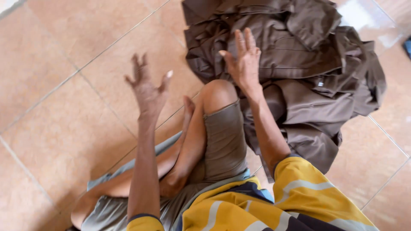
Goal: The person sits cross-legged on a tiled floor and folds a pair of brown trousers by hand. They smooth the fabric, fold the legs together, and then fold the garment into a compact rectangle before placing it on a stack of similar trousers.
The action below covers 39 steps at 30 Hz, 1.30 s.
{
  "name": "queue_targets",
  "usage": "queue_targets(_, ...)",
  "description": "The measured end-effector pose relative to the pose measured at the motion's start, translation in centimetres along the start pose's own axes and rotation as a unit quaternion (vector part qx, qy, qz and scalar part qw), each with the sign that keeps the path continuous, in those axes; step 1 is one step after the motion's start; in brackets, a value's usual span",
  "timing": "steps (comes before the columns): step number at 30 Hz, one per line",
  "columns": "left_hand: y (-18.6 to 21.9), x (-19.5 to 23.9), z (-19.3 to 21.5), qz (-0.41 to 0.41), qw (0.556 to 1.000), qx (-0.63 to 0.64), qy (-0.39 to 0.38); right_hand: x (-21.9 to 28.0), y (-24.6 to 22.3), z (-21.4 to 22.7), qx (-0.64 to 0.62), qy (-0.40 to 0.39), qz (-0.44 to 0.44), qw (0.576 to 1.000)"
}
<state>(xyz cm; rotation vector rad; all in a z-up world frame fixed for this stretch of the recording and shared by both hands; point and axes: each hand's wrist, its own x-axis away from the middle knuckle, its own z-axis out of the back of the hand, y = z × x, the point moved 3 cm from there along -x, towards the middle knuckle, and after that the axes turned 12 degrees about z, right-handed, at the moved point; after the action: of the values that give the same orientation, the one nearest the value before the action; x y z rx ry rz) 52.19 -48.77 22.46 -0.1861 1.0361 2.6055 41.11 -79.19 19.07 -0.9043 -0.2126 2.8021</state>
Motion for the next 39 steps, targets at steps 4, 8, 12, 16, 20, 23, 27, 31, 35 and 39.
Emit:
queue_targets(4,10.0,-3.4,-8.4,-0.107,0.991,-0.021,-0.081,0.8,9.2,3.8,0.041,-0.006,-0.090,0.995)
queue_targets(8,15.8,-3.8,-15.5,-0.155,0.979,-0.038,-0.125,2.2,15.8,4.7,0.027,-0.004,-0.149,0.988)
queue_targets(12,19.3,-2.9,-19.9,-0.168,0.960,-0.042,-0.220,3.8,22.0,2.2,0.037,0.022,-0.144,0.989)
queue_targets(16,20.0,-1.5,-22.7,-0.130,0.932,-0.024,-0.338,4.9,25.8,-0.7,0.092,-0.085,-0.236,0.964)
queue_targets(20,18.9,-0.7,-25.1,-0.120,0.921,-0.009,-0.369,5.2,29.9,-3.9,0.147,-0.120,-0.263,0.946)
queue_targets(23,17.8,-0.3,-26.0,-0.103,0.926,0.005,-0.363,6.1,31.7,-4.7,0.135,-0.116,-0.228,0.957)
queue_targets(27,18.2,0.1,-25.0,-0.049,0.915,0.080,-0.393,5.8,27.3,-1.8,0.180,-0.079,-0.185,0.963)
queue_targets(31,19.1,1.2,-24.0,0.036,0.893,0.192,-0.405,6.9,19.0,0.9,0.203,-0.004,-0.127,0.971)
queue_targets(35,18.5,0.6,-25.7,0.131,0.872,0.229,-0.412,9.1,11.6,2.2,0.158,0.015,-0.108,0.981)
queue_targets(39,16.2,1.9,-27.5,0.244,0.844,0.292,-0.379,11.4,5.4,0.2,0.104,0.031,-0.020,0.994)
